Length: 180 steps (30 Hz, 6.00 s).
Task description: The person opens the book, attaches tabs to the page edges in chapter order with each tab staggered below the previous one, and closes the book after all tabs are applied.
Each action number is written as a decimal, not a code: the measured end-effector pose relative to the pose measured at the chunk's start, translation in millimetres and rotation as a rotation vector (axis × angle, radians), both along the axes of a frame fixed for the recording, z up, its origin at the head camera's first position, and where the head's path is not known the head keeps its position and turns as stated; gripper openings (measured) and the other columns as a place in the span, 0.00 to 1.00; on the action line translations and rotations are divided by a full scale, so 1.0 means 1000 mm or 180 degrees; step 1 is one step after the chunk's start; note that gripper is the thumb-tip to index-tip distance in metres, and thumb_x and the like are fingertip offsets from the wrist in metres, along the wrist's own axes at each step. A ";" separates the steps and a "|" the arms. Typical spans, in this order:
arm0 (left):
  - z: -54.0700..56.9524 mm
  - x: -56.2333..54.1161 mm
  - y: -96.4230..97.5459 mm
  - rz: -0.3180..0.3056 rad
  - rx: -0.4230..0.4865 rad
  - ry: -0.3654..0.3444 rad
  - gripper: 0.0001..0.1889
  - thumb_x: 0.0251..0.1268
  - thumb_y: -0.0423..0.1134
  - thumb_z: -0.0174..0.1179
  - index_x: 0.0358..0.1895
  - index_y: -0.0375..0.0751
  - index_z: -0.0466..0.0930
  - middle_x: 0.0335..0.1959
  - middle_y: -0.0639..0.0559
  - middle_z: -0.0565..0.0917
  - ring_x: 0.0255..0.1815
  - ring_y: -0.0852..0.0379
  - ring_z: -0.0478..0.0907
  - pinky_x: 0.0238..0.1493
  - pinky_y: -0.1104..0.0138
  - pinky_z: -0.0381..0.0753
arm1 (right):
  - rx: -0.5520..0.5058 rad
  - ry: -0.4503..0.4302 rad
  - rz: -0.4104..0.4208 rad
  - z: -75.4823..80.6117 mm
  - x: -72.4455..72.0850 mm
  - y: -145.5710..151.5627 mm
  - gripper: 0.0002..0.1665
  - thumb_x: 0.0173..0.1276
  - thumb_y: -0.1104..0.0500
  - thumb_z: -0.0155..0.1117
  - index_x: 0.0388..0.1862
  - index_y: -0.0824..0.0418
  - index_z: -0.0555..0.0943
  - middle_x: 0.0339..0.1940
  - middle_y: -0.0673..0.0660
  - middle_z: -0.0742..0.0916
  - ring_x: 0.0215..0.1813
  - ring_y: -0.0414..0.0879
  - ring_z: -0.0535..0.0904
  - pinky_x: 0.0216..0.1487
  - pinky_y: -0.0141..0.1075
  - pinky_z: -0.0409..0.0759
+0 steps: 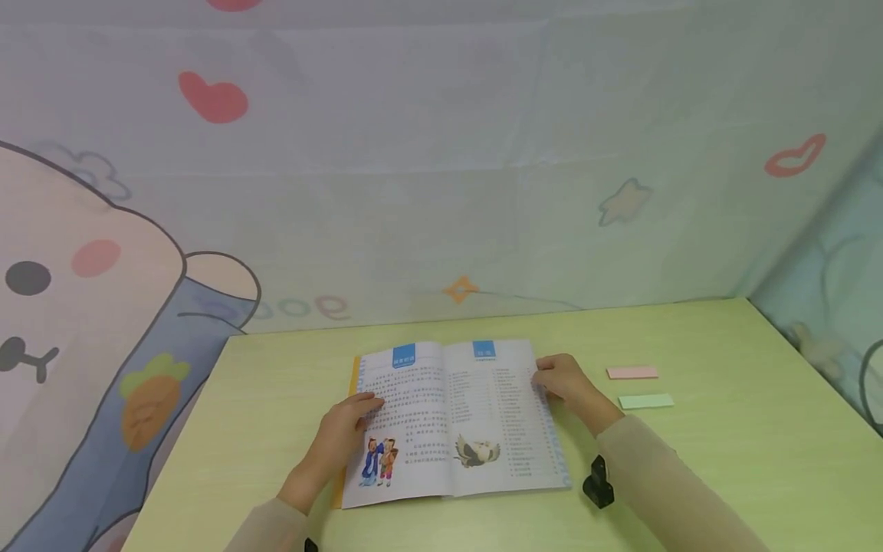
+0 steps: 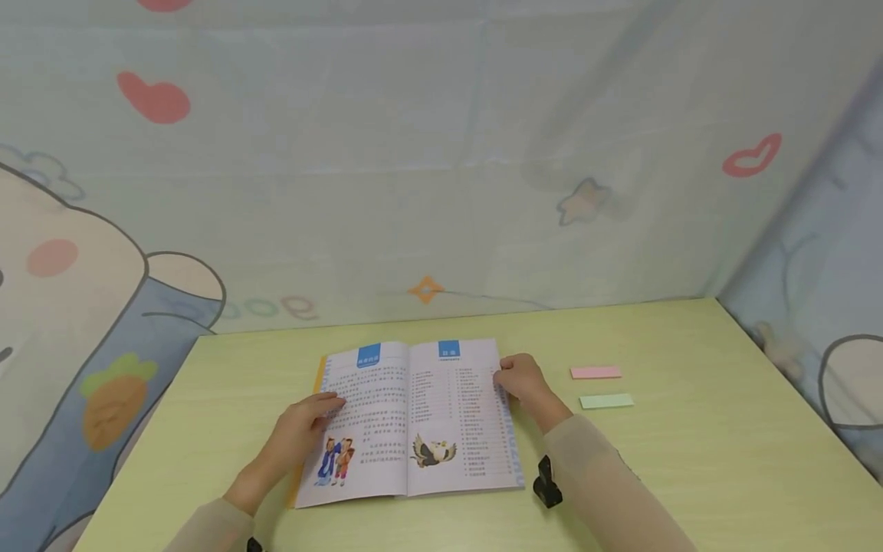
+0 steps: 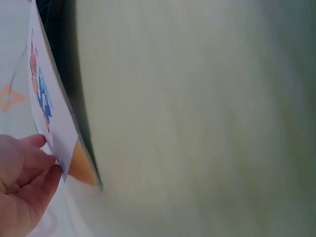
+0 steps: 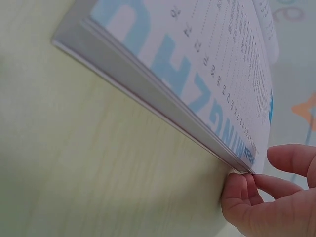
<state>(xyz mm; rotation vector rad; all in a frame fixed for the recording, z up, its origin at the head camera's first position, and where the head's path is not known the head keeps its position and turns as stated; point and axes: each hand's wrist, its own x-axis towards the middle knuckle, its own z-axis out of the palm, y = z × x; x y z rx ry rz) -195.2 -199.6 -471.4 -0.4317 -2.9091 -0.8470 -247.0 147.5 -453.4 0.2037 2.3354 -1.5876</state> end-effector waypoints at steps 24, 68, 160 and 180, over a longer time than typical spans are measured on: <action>0.017 0.003 0.006 -0.0250 -0.0161 -0.0651 0.20 0.62 0.32 0.58 0.57 0.27 0.74 0.61 0.30 0.69 0.63 0.34 0.65 0.60 0.47 0.66 | -0.0235 0.0094 -0.0250 0.003 -0.004 0.006 0.25 0.64 0.69 0.53 0.61 0.73 0.68 0.48 0.65 0.78 0.32 0.45 0.72 0.34 0.33 0.72; 0.041 -0.002 0.011 -0.0232 0.1032 -0.0550 0.19 0.71 0.40 0.50 0.61 0.36 0.72 0.63 0.40 0.70 0.64 0.42 0.66 0.60 0.50 0.68 | -0.1091 0.0230 0.1402 0.047 -0.004 -0.066 0.30 0.73 0.46 0.48 0.66 0.63 0.67 0.61 0.65 0.73 0.57 0.59 0.72 0.48 0.44 0.79; 0.022 -0.050 0.075 -0.0868 -0.0202 -0.0569 0.19 0.68 0.35 0.50 0.60 0.31 0.72 0.64 0.37 0.69 0.64 0.37 0.64 0.64 0.49 0.62 | 0.1574 0.2331 0.2773 -0.011 0.045 -0.111 0.27 0.66 0.55 0.59 0.62 0.64 0.73 0.66 0.56 0.72 0.65 0.46 0.68 0.65 0.36 0.65; 0.022 -0.043 0.088 -0.0802 -0.0730 -0.0237 0.23 0.63 0.36 0.58 0.60 0.29 0.70 0.63 0.35 0.68 0.60 0.38 0.69 0.62 0.53 0.67 | 0.2737 0.2487 0.2895 -0.024 0.061 -0.105 0.33 0.72 0.48 0.47 0.71 0.63 0.60 0.73 0.59 0.61 0.73 0.50 0.54 0.67 0.50 0.59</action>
